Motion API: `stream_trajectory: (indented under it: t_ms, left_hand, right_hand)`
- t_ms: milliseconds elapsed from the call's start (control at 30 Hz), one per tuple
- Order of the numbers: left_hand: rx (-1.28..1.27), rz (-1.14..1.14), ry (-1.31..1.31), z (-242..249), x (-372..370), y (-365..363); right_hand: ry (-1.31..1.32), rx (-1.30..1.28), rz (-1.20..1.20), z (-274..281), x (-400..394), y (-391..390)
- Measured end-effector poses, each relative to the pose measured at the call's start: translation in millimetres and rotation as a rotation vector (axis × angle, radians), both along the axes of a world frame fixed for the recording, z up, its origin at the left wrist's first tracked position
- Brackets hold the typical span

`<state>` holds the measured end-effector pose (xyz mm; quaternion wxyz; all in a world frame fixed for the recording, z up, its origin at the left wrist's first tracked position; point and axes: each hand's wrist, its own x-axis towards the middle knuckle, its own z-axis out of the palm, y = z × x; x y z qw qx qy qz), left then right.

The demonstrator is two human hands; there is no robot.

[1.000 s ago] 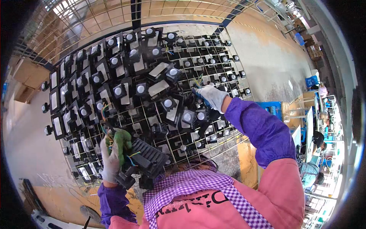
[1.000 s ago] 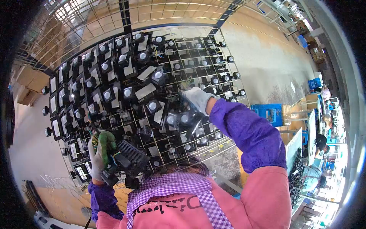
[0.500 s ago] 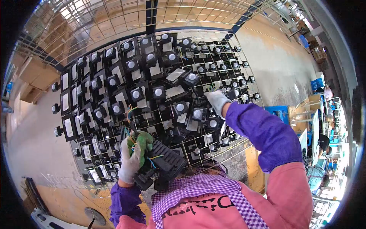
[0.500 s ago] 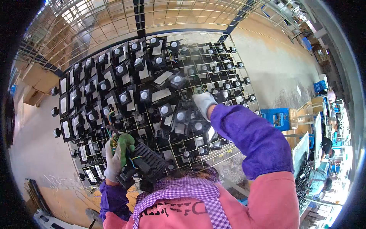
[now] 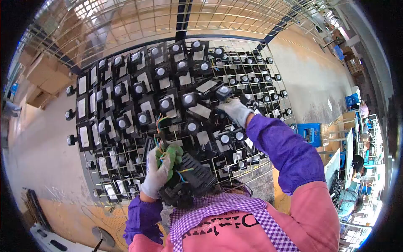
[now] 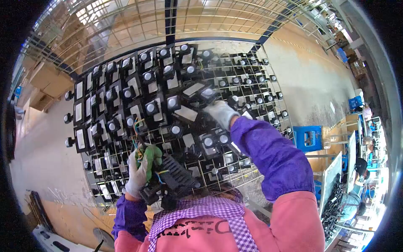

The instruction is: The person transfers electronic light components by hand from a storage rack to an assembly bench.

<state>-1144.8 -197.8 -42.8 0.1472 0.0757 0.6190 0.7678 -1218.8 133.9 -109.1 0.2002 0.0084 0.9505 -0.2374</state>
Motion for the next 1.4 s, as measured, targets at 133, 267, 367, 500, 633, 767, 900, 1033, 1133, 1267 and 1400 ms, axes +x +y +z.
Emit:
stream_trajectory:
  t_ms: [133, 267, 367, 500, 633, 767, 900, 1033, 1133, 1267, 1400]
  left_hand:
    - [-0.039, -0.084, 0.010, -18.9, -13.7, -20.4]
    - [-0.083, 0.089, 0.015, -27.1, -16.2, -23.6]
    - [0.005, 0.183, -0.011, -37.0, -13.9, -22.0]
    - [-0.012, 0.091, 0.037, -26.8, -14.2, -19.7]
    - [0.010, 0.025, 0.040, -4.6, -10.0, 5.4]
    - [-0.003, -0.150, 0.116, -0.2, -9.1, 36.1]
    - [-0.276, -0.142, 0.247, -21.2, -25.9, 61.5]
    - [-0.389, -0.205, 0.181, -5.5, -30.6, 76.1]
    - [-0.207, -0.182, 0.048, -38.1, -42.2, 72.1]
    - [-0.078, -0.161, -0.115, -20.0, -32.8, 66.0]
    - [0.173, -0.138, -0.205, -17.7, -29.3, 63.1]
  right_hand:
    - [-0.014, 0.082, 0.020, -30.4, -8.1, 15.2]
    - [0.081, -0.275, -0.096, -9.8, 9.8, 7.1]
    - [0.027, -0.626, -0.437, 26.3, 25.4, -14.8]
    - [-0.022, -0.754, -0.746, 45.5, 44.0, -11.8]
    - [0.105, -0.476, -0.522, 95.9, 72.8, -36.2]
    - [0.298, -0.307, -0.250, 112.4, 94.5, -53.6]
    - [0.036, -0.580, -0.168, 114.0, 103.7, -57.1]
    - [0.135, -0.502, 0.165, 127.3, 104.2, -73.6]
    - [0.135, -0.463, 0.090, 127.0, 108.3, -76.8]
    - [0.076, -0.648, 0.019, 110.8, 103.4, -62.5]
    - [0.094, -0.358, 0.264, 120.1, 97.8, -81.4]
